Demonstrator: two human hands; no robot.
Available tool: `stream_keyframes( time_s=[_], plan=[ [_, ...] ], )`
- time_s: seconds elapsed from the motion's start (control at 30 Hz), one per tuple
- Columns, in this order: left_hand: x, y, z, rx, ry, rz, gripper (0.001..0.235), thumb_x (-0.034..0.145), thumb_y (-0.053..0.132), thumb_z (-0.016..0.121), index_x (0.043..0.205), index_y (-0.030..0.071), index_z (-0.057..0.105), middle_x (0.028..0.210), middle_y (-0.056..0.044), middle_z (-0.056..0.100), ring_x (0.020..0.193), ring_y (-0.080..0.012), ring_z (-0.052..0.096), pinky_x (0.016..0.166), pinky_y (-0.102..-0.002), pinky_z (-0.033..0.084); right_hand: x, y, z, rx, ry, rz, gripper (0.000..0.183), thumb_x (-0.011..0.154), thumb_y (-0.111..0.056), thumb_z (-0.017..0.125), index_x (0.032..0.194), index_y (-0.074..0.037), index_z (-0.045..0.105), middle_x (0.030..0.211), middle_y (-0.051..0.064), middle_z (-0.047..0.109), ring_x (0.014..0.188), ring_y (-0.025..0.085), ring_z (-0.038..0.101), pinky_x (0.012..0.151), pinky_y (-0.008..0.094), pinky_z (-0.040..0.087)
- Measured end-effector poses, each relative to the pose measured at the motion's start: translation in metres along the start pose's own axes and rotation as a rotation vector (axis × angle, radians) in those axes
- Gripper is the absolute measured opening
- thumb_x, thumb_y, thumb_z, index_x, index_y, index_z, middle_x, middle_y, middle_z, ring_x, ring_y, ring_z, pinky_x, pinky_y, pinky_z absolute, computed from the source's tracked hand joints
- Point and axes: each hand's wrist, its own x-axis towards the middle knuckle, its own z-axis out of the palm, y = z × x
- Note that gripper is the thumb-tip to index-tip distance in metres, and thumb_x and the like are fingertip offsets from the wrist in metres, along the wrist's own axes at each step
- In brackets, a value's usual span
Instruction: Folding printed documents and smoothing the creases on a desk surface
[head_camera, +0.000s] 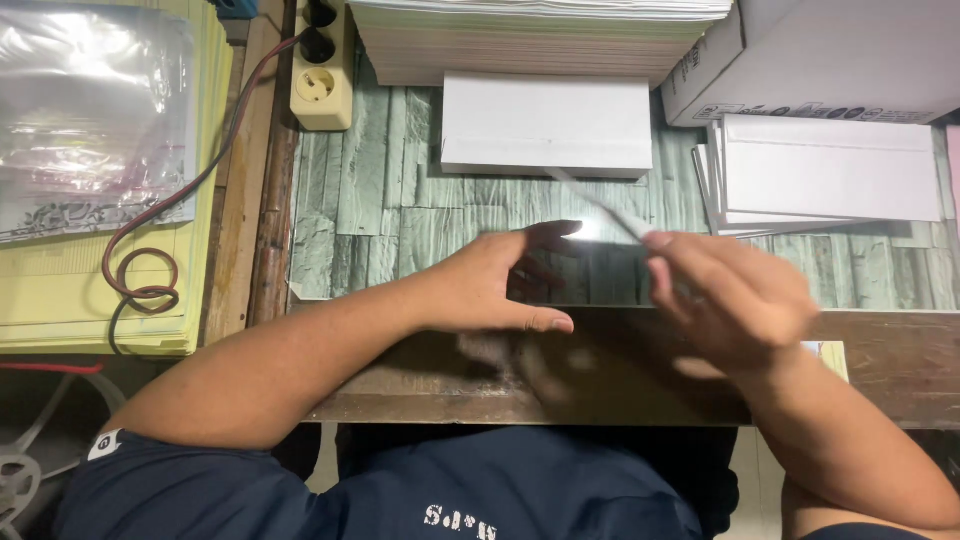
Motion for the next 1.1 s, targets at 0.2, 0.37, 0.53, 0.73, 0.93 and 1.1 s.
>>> stream_keyframes(
  time_s=[0.2, 0.37, 0.53, 0.73, 0.93, 1.1],
  plan=[
    [0.003, -0.016, 0.018, -0.462, 0.109, -0.086, 0.064, 0.081, 0.037, 0.083, 0.133, 0.004, 0.063, 0.112, -0.015, 0.074, 0.097, -0.0260, 0.073, 0.075, -0.036, 0.062, 0.006, -0.028, 0.031, 0.765, -0.255, 0.456, 0.033, 0.093, -0.012, 0.068, 0.124, 0.001, 0.069, 0.115, 0.017, 0.077, 0.094, 0.033, 0.078, 0.079, 0.043, 0.061],
    [-0.003, 0.002, -0.002, -0.471, 0.201, -0.159, 0.070, 0.083, 0.033, 0.080, 0.133, -0.010, 0.056, 0.115, -0.028, 0.070, 0.102, -0.0343, 0.073, 0.076, -0.042, 0.062, 0.007, -0.017, 0.035, 0.667, -0.244, 0.359, 0.034, 0.090, -0.005, 0.069, 0.123, 0.003, 0.070, 0.115, 0.020, 0.074, 0.097, 0.035, 0.076, 0.082, 0.045, 0.060],
    [-0.004, 0.003, -0.009, -0.760, 0.268, -0.303, 0.060, 0.081, 0.019, 0.083, 0.122, -0.018, 0.058, 0.105, -0.029, 0.073, 0.086, -0.0310, 0.078, 0.071, -0.036, 0.068, 0.003, -0.011, 0.045, 0.375, -0.202, 0.206, 0.041, 0.087, -0.004, 0.074, 0.128, 0.002, 0.069, 0.126, 0.021, 0.070, 0.110, 0.042, 0.069, 0.089, 0.054, 0.057],
    [-0.012, 0.018, -0.019, -0.338, 0.128, -0.485, 0.089, 0.072, 0.056, 0.077, 0.135, -0.003, 0.060, 0.132, -0.020, 0.068, 0.127, -0.0314, 0.066, 0.104, -0.044, 0.054, -0.004, -0.002, 0.037, 0.226, -0.323, 0.313, 0.045, 0.098, -0.019, 0.067, 0.137, 0.003, 0.064, 0.126, 0.021, 0.070, 0.119, 0.043, 0.065, 0.103, 0.055, 0.050],
    [-0.007, -0.005, -0.010, -0.448, 0.263, -0.196, 0.058, 0.076, 0.038, 0.083, 0.115, -0.003, 0.070, 0.106, -0.018, 0.076, 0.102, -0.0270, 0.075, 0.089, -0.041, 0.061, -0.001, -0.004, 0.028, 0.860, -0.247, 0.927, 0.047, 0.088, 0.000, 0.071, 0.134, 0.002, 0.063, 0.087, 0.015, 0.072, 0.075, 0.021, 0.064, 0.074, 0.038, 0.059],
    [-0.009, 0.001, -0.011, -0.592, 0.337, -0.046, 0.038, 0.082, 0.031, 0.082, 0.099, -0.003, 0.076, 0.087, -0.015, 0.079, 0.080, -0.0174, 0.074, 0.073, -0.033, 0.063, -0.005, -0.002, 0.030, 1.086, -0.284, 1.181, 0.045, 0.084, 0.006, 0.070, 0.128, 0.006, 0.063, 0.101, 0.014, 0.071, 0.088, 0.018, 0.068, 0.076, 0.034, 0.061]
  ],
)
